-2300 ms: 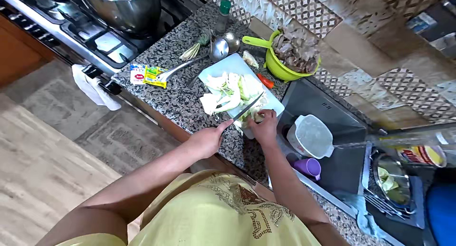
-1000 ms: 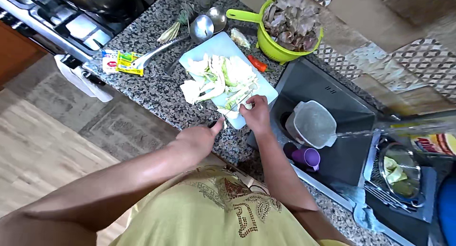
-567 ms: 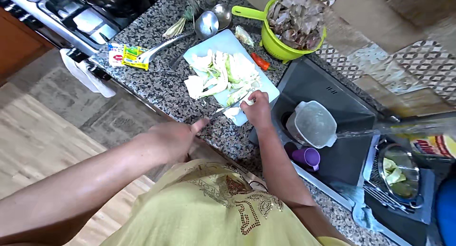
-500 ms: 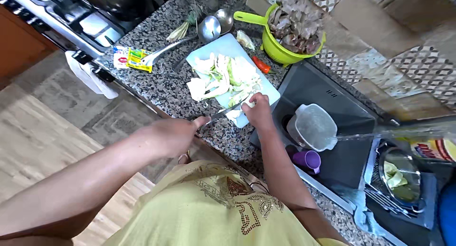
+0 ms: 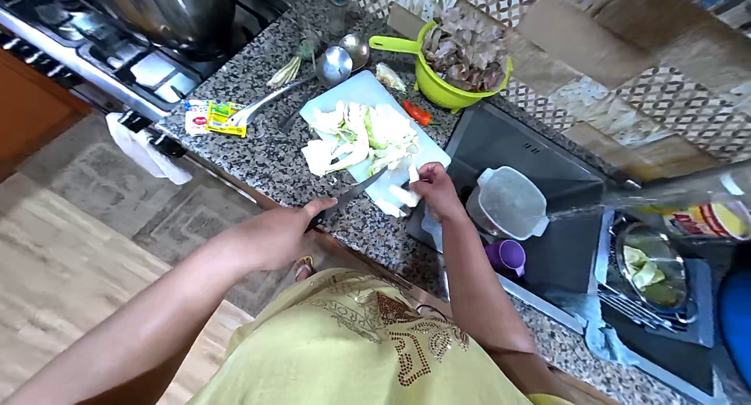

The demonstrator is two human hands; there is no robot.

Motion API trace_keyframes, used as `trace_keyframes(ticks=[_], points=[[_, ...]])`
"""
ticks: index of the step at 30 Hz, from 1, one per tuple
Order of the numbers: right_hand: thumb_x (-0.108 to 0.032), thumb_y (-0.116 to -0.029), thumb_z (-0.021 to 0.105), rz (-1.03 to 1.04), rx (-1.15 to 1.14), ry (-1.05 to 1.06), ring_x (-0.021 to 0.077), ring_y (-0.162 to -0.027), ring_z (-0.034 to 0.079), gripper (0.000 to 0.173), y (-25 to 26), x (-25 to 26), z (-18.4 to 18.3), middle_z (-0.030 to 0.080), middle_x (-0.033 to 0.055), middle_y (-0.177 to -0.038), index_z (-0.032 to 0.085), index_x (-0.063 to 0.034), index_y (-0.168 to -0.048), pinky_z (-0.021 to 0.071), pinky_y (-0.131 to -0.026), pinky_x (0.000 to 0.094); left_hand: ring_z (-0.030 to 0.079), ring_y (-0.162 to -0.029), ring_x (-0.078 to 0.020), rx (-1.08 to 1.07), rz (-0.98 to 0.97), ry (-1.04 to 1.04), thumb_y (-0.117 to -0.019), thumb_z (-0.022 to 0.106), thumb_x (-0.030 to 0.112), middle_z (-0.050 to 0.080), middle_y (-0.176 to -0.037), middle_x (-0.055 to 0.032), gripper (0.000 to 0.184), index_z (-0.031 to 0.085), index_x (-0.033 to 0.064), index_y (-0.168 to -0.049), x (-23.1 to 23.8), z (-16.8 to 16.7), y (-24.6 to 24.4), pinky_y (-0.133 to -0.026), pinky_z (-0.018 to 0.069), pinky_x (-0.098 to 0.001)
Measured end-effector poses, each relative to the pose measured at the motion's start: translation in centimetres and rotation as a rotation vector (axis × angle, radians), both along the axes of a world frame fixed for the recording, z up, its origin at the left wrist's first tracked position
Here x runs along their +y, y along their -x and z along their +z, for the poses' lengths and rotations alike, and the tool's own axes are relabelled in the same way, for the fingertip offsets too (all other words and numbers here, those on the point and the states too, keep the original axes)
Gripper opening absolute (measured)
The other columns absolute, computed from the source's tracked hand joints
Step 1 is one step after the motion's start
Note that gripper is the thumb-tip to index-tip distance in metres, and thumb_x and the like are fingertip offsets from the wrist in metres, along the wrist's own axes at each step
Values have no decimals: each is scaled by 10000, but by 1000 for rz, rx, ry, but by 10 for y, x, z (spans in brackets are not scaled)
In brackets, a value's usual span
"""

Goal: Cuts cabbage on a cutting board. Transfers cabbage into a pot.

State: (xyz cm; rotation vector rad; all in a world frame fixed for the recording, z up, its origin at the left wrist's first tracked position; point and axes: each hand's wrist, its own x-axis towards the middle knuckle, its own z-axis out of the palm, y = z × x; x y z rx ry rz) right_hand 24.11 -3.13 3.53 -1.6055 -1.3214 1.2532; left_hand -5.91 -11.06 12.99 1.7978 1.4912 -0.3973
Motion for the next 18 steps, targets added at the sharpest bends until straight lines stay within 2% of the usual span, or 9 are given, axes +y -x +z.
trace_keyframes(ticks=[2, 4, 6, 8, 11, 12, 14, 16, 18], points=[[-16, -920, 498, -125, 408, 17, 92, -742, 613, 272, -21, -13, -3, 599, 21, -953, 460, -87, -1180, 550, -644, 282, 679, -786, -363, -30, -8, -75, -1038, 622, 213, 698, -930, -177, 747, 218, 433, -1626, -4, -4, 5, -719, 552, -594], [-152, -991, 403, -207, 692, -26, 87, -690, 620, 197, -57, -30, -2, 640, 1, -919, 480, -151, -1172, 541, -595, 250, 671, -717, -356, -115, -23, -170, -1020, 652, 214, 694, -896, -177, 731, 275, 440, -1604, -5, -13, 11, -646, 545, -609], [-263, -1001, 386, -316, 797, -124, 80, -683, 618, 219, -104, -51, 3, 666, 1, -916, 554, -177, -1111, 525, -582, 226, 647, -678, -348, -192, 5, -204, -1019, 652, 221, 686, -934, -193, 733, 278, 468, -1599, -1, -24, 10, -610, 527, -610], [-297, -1000, 392, -452, 757, -268, 67, -660, 598, 252, -160, -73, 13, 653, -13, -843, 597, -168, -1067, 513, -582, 219, 629, -627, -351, -229, 29, -232, -1011, 654, 229, 681, -957, -217, 742, 272, 458, -1604, 5, -37, 6, -581, 517, -618], [-340, -1037, 275, -699, 630, -428, 43, -650, 580, 347, -254, -111, 34, 628, -49, -796, 583, -180, -1035, 512, -601, 221, 614, -620, -351, -259, 42, -210, -1013, 637, 229, 668, -990, -249, 738, 258, 404, -1622, 7, -41, -10, -595, 513, -617], [-379, -1069, 231, -841, 626, -438, 53, -654, 583, 377, -282, -123, 44, 615, -38, -812, 548, -175, -1072, 521, -601, 229, 611, -619, -347, -255, 40, -195, -1016, 633, 230, 666, -993, -252, 736, 254, 393, -1627, 6, -39, -18, -601, 511, -614], [-388, -1085, 246, -1080, 619, -450, 115, -737, 626, 354, -333, -145, 61, 611, 20, -925, 483, -148, -1191, 565, -665, 284, 619, -624, -340, -247, 41, -166, -1020, 627, 251, 663, -1005, -243, 727, 253, 402, -1625, 4, -41, -31, -599, 519, -612], [-320, -1067, 259, -1199, 559, -449, 172, -799, 658, 324, -381, -160, 69, 611, 65, -968, 454, -116, -1228, 589, -720, 342, 625, -624, -335, -241, 47, -142, -1016, 618, 268, 659, -1025, -231, 714, 260, 411, -1616, 2, -47, -41, -577, 530, -600], [-282, -1072, 328, -1241, 450, -402, 171, -849, 666, 298, -422, -171, 68, 609, 73, -1027, 432, -106, -1289, 594, -747, 335, 633, -641, -360, -229, 54, -138, -1010, 628, 259, 665, -1045, -249, 714, 276, 390, -1617, -1, -49, -52, -598, 528, -615]])
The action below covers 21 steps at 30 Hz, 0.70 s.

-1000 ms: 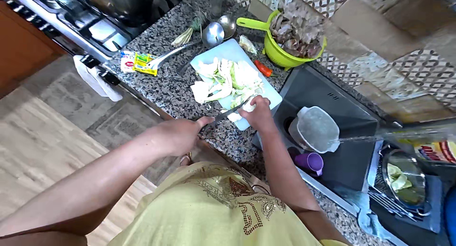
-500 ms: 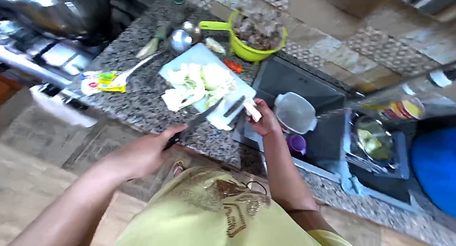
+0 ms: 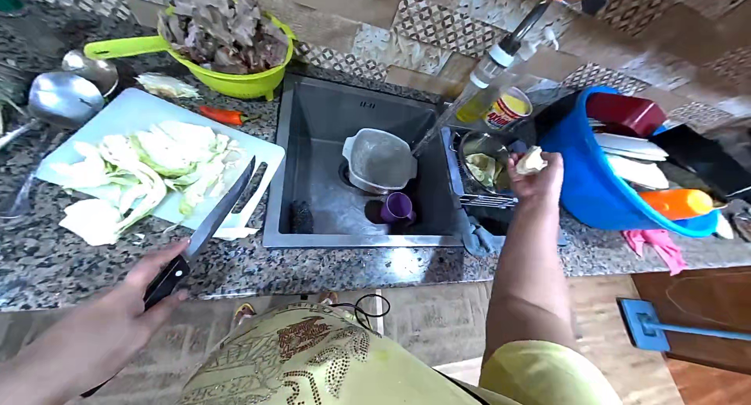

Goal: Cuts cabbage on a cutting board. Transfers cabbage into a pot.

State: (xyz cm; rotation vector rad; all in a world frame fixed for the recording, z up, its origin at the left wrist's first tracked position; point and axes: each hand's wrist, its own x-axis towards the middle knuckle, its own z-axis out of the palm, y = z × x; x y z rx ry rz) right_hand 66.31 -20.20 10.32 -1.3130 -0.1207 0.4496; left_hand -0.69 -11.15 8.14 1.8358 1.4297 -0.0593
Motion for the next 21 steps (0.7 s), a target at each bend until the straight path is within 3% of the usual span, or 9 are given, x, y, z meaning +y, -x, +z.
trace_keyframes(ticks=[2, 4, 6, 9, 12, 15, 18, 21], points=[[-168, -1067, 430, -11, -117, 157, 170, -940, 665, 363, -32, -5, -6, 612, 96, -1151, 445, -60, -1413, 593, -809, 326, 634, -650, -369, 15, -6, -18, -1004, 637, 223, 664, -1061, -262, 719, 289, 342, -1622, -3, 2, -11, -612, 527, -625], [-96, -1019, 527, 6, -275, 378, 173, -1047, 642, 423, -56, -3, -13, 615, 118, -1265, 496, -43, -1438, 560, -900, 352, 658, -726, -418, 0, -32, -67, -981, 651, 162, 648, -1170, -301, 739, 309, 283, -1625, -4, -1, -19, -676, 521, -674], [-104, -964, 653, 38, -409, 609, 229, -1152, 631, 453, -70, 4, -17, 627, 159, -1323, 573, -47, -1407, 529, -981, 422, 679, -828, -468, 0, -37, -77, -969, 655, 174, 630, -1237, -312, 747, 309, 268, -1624, -3, -9, -21, -738, 520, -710], [-144, -935, 710, 138, -556, 882, 350, -1218, 618, 366, -83, 14, -23, 658, 209, -1297, 690, -86, -1296, 482, -1024, 581, 661, -731, -393, -22, 4, -99, -928, 663, 254, 657, -1167, -263, 763, 325, 311, -1609, -5, -27, -19, -661, 529, -657], [-160, -966, 674, 208, -608, 963, 360, -1247, 607, 297, -95, 22, -27, 671, 197, -1294, 727, -111, -1255, 456, -1044, 605, 673, -727, -377, 24, 37, -49, -941, 657, 296, 665, -1191, -244, 765, 297, 365, -1613, -7, -30, -22, -658, 541, -644], [-211, -1021, 618, 274, -602, 975, 357, -1249, 610, 300, -106, 27, -30, 663, 197, -1315, 708, -101, -1286, 457, -1054, 596, 664, -702, -389, 69, 42, -18, -966, 651, 303, 671, -1131, -274, 760, 273, 343, -1624, -6, -24, -33, -650, 537, -644], [-54, -916, 696, 388, -601, 1028, 415, -1154, 637, 506, -116, 28, -35, 630, 258, -1306, 595, -83, -1411, 511, -964, 630, 669, -727, -380, 84, 55, -8, -951, 666, 288, 663, -1172, -262, 782, 270, 357, -1622, 2, -25, -41, -664, 544, -633], [-78, -896, 749, 487, -616, 1073, 440, -1167, 614, 496, -118, 28, -38, 634, 283, -1273, 600, -30, -1366, 467, -990, 660, 675, -755, -410, 93, 46, -36, -933, 681, 253, 658, -1183, -277, 798, 281, 372, -1613, 13, -29, -48, -676, 536, -665]])
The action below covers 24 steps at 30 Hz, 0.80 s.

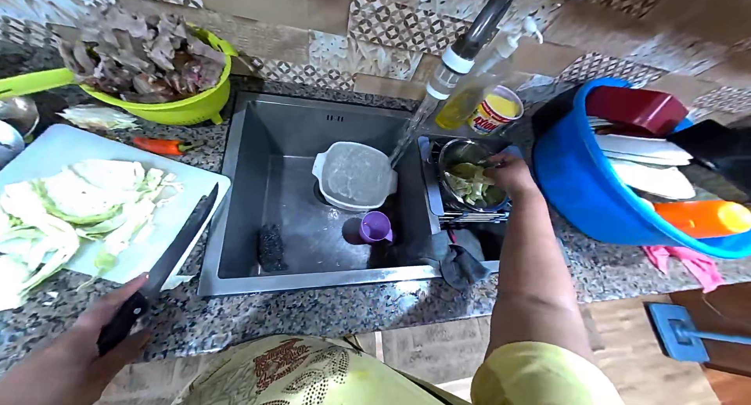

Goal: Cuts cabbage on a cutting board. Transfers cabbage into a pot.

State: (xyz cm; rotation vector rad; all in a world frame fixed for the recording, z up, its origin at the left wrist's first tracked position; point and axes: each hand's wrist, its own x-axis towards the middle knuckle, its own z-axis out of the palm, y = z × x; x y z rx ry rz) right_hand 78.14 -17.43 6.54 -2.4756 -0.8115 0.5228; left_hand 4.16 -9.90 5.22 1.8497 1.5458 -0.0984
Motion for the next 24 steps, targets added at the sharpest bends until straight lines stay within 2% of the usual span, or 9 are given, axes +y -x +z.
trace_keyframes(ticks=[3, 6, 10, 12, 14, 16, 18, 21, 24], points=[[-100, -926, 724, 153, 7, 100, 473, -1158, 609, 440, -4, 4, -10, 635, 308, -1249, 616, -11, -1343, 450, -990, 688, 674, -812, -459, 6, -24, -6, -939, 694, 214, 654, -1193, -297, 817, 271, 371, -1621, 7, 4, -11, -701, 520, -699], [-125, -880, 796, 233, -10, 197, 476, -1147, 621, 511, -2, 13, -20, 653, 300, -1227, 622, -19, -1349, 457, -994, 691, 678, -837, -497, 36, -62, -12, -934, 698, 243, 661, -1168, -307, 827, 260, 379, -1621, 13, 5, -18, -713, 519, -725], [-281, -815, 857, 395, -274, 521, 532, -1363, 454, 654, 3, 32, -50, 550, 263, -1443, 617, -132, -1404, 333, -1035, 814, 679, -922, -527, 92, -77, 4, -961, 690, 242, 648, -1201, -328, 813, 244, 367, -1629, 14, 15, -30, -765, 514, -746], [-277, -875, 778, 375, -348, 619, 572, -1379, 403, 564, 10, 34, -57, 530, 281, -1457, 629, -113, -1394, 272, -1010, 857, 672, -965, -543, 95, -79, 31, -977, 682, 209, 632, -1233, -347, 815, 228, 304, -1646, 12, 30, -43, -794, 510, -743], [-271, -950, 704, 315, -271, 518, 537, -1329, 489, 452, 6, 36, -50, 594, 267, -1394, 647, -129, -1375, 306, -1032, 823, 673, -930, -526, 73, -62, 35, -979, 680, 208, 628, -1230, -349, 806, 235, 280, -1647, 9, 35, -44, -774, 513, -726], [-239, -953, 707, 202, -148, 323, 534, -1230, 566, 410, -6, 35, -39, 637, 304, -1282, 663, -44, -1311, 384, -1006, 785, 677, -875, -505, 51, -20, 7, -956, 697, 231, 643, -1198, -333, 798, 276, 315, -1629, 6, 24, -30, -738, 514, -727], [-187, -981, 682, 146, -74, 175, 527, -1213, 575, 389, -19, 29, -29, 628, 331, -1263, 634, 27, -1302, 407, -1011, 746, 675, -889, -514, 26, 4, -14, -937, 716, 225, 643, -1209, -331, 805, 301, 326, -1619, 4, 15, -17, -740, 510, -740], [-240, -1058, 539, 18, 60, -28, 420, -1230, 579, 365, -25, 19, -18, 617, 286, -1296, 628, 0, -1318, 434, -1030, 649, 673, -974, -505, 9, 3, -50, -914, 730, 235, 637, -1284, -278, 819, 313, 348, -1609, 6, 0, -3, -773, 511, -745], [-275, -1060, 499, -79, 130, -111, 351, -1211, 587, 389, -14, 14, -7, 620, 249, -1297, 629, -21, -1324, 453, -1018, 593, 668, -936, -534, 34, -3, -65, -921, 720, 208, 648, -1235, -297, 799, 326, 348, -1602, 6, 0, -7, -753, 504, -752]])
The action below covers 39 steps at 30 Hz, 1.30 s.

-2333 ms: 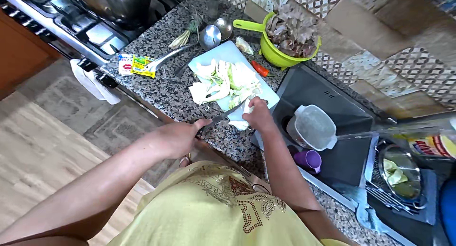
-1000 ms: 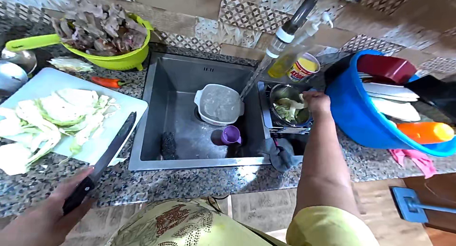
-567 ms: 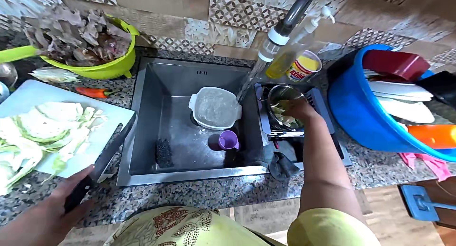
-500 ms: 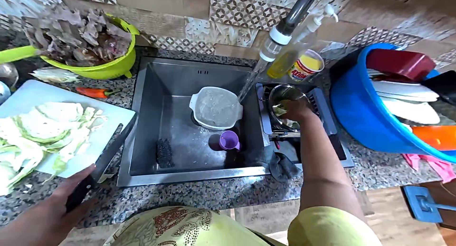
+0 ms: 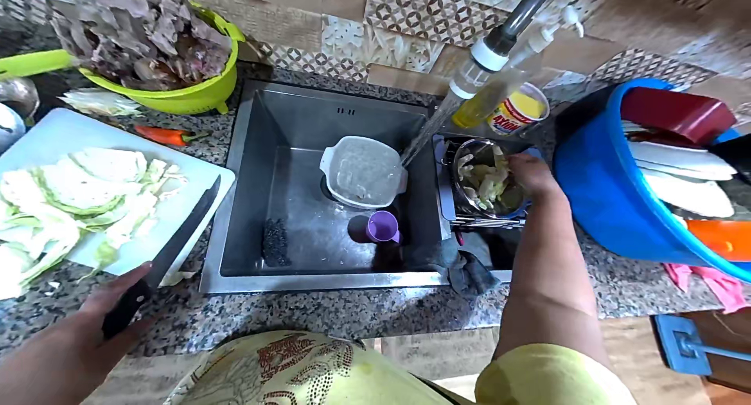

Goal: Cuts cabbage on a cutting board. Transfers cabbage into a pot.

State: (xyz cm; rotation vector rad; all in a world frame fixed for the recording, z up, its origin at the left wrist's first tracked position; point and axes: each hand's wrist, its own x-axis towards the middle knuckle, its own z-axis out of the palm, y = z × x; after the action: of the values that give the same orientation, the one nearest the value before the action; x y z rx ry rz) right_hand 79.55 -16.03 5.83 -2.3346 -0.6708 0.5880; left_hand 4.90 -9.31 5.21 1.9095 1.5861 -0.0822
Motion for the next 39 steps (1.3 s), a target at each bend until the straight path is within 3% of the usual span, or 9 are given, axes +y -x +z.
trace_keyframes(ticks=[4, 7, 11, 16, 21, 26, 29, 33, 39], points=[[-176, -1039, 491, 29, 1, -29, 317, -1133, 582, 333, 1, -6, -4, 612, 237, -1245, 608, 0, -1297, 473, -956, 558, 670, -873, -535, 17, -24, 3, -940, 712, 205, 654, -1163, -337, 782, 322, 309, -1610, 0, 7, -9, -742, 500, -754], [-189, -988, 627, -20, -250, 127, 503, -1284, 529, 453, 11, -4, -1, 549, 321, -1379, 548, -29, -1405, 432, -1009, 720, 678, -851, -498, 0, 6, -6, -933, 714, 224, 659, -1186, -304, 774, 333, 319, -1600, -1, 5, -4, -727, 511, -736], [-242, -960, 693, 190, -308, 383, 550, -1186, 580, 432, 35, 5, -12, 619, 361, -1233, 621, 78, -1241, 433, -966, 763, 682, -873, -472, -39, 22, -10, -920, 699, 255, 648, -1251, -271, 771, 336, 303, -1599, -2, 5, 1, -723, 525, -706], [-271, -1051, 565, 344, -279, 718, 529, -1313, 520, 426, 39, 16, -64, 580, 332, -1367, 598, 38, -1343, 382, -1048, 744, 667, -924, -539, 24, 12, 31, -963, 685, 124, 622, -1249, -355, 748, 330, 222, -1614, -11, 39, -28, -783, 502, -742], [-220, -976, 697, 283, -106, 478, 496, -1236, 572, 429, 20, 14, -54, 614, 323, -1296, 617, 32, -1314, 416, -1039, 700, 668, -855, -510, 32, 50, 37, -979, 688, 149, 637, -1188, -357, 753, 312, 243, -1624, -12, 41, -28, -746, 507, -720], [-198, -995, 676, 19, 243, 15, 301, -1068, 646, 476, -1, -5, -48, 610, 221, -1307, 524, -9, -1405, 548, -920, 478, 678, -855, -486, -22, 40, -14, -942, 691, 144, 639, -1230, -316, 743, 358, 236, -1600, -10, 23, -13, -733, 521, -714], [-146, -1012, 634, -31, 314, -115, 189, -897, 646, 382, 0, -11, -44, 633, 159, -1178, 548, -16, -1360, 567, -810, 382, 680, -877, -512, 21, 28, 20, -967, 691, 144, 639, -1222, -329, 740, 335, 244, -1608, -9, 27, -20, -751, 519, -730], [-107, -1016, 609, -24, 341, -164, 162, -842, 634, 342, 2, -16, -41, 631, 139, -1126, 554, -5, -1338, 571, -780, 357, 676, -809, -505, 20, 16, 27, -967, 708, 145, 649, -1183, -337, 763, 324, 275, -1613, -7, 27, -23, -718, 519, -726], [-91, -1033, 558, 5, 319, -177, 212, -984, 628, 390, 13, -23, -33, 597, 158, -1274, 512, -54, -1418, 546, -867, 414, 673, -859, -497, -20, 33, 6, -975, 697, 113, 639, -1200, -339, 749, 327, 228, -1616, -11, 36, -21, -753, 512, -718]])
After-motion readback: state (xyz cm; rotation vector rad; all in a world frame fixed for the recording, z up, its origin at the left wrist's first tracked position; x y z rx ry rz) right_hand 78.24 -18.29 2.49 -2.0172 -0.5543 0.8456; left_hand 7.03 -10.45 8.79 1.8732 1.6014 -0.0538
